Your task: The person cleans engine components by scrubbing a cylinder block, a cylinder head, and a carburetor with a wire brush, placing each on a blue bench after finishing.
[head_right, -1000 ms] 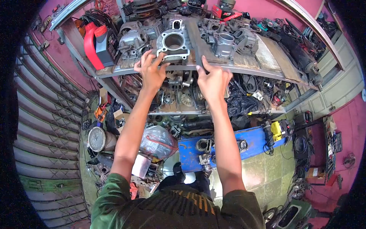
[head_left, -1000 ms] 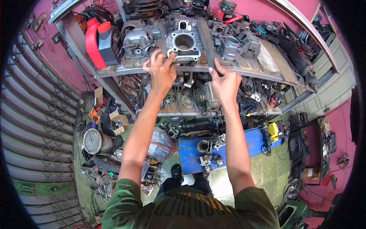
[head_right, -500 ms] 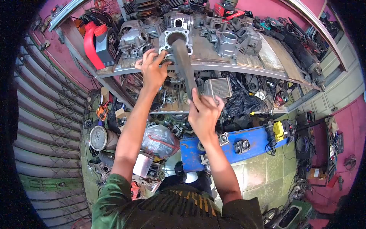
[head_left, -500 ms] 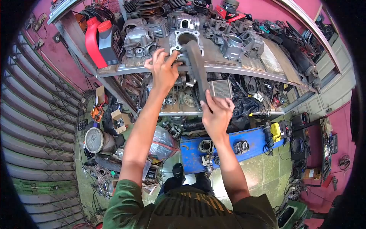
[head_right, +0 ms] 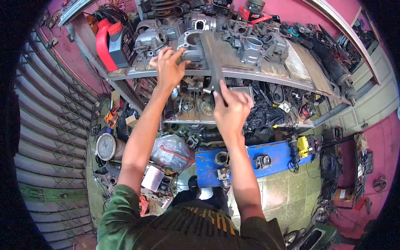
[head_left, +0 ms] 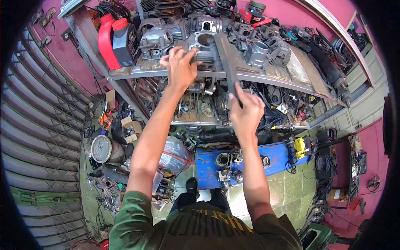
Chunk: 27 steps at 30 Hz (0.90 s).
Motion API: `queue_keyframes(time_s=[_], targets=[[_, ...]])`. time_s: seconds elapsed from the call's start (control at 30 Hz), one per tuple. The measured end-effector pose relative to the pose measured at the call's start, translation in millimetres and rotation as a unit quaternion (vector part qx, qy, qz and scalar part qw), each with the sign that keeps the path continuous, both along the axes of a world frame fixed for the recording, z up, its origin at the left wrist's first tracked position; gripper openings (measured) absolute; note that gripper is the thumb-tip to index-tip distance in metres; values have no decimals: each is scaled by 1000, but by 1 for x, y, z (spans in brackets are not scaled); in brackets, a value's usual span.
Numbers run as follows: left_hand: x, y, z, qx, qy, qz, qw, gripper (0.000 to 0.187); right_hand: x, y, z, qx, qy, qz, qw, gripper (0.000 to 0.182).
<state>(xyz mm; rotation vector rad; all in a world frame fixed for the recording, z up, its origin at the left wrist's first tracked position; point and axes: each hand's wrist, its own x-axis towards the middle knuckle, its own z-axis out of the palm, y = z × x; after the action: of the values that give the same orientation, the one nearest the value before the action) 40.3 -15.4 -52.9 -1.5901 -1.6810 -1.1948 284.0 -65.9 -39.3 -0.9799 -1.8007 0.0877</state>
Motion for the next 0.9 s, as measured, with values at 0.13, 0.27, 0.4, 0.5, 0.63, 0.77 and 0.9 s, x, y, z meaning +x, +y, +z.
queue_keyframes(time_s=[0.13,0.27,0.4,0.5,0.63,0.77,0.9], targets=[[-10,18,13,-15,10,27,999,41,-11,23,10,6,23,7,1000,37],[-13,25,30,-117,-43,51,991,43,-19,40,15,-3,33,-3,999,37],[-11,14,72,-167,-113,39,979,47,-20,55,17,-27,42,5,999,35],[-31,49,99,-194,-74,46,977,47,-18,59,12,-34,45,3,998,34],[-34,101,128,-366,22,73,928,44,-17,62,14,-47,63,8,997,35],[-39,132,131,-442,58,67,893,42,-13,66,19,-28,56,10,998,36],[-44,139,121,-430,5,87,899,43,-10,70,14,-31,47,3,998,37]])
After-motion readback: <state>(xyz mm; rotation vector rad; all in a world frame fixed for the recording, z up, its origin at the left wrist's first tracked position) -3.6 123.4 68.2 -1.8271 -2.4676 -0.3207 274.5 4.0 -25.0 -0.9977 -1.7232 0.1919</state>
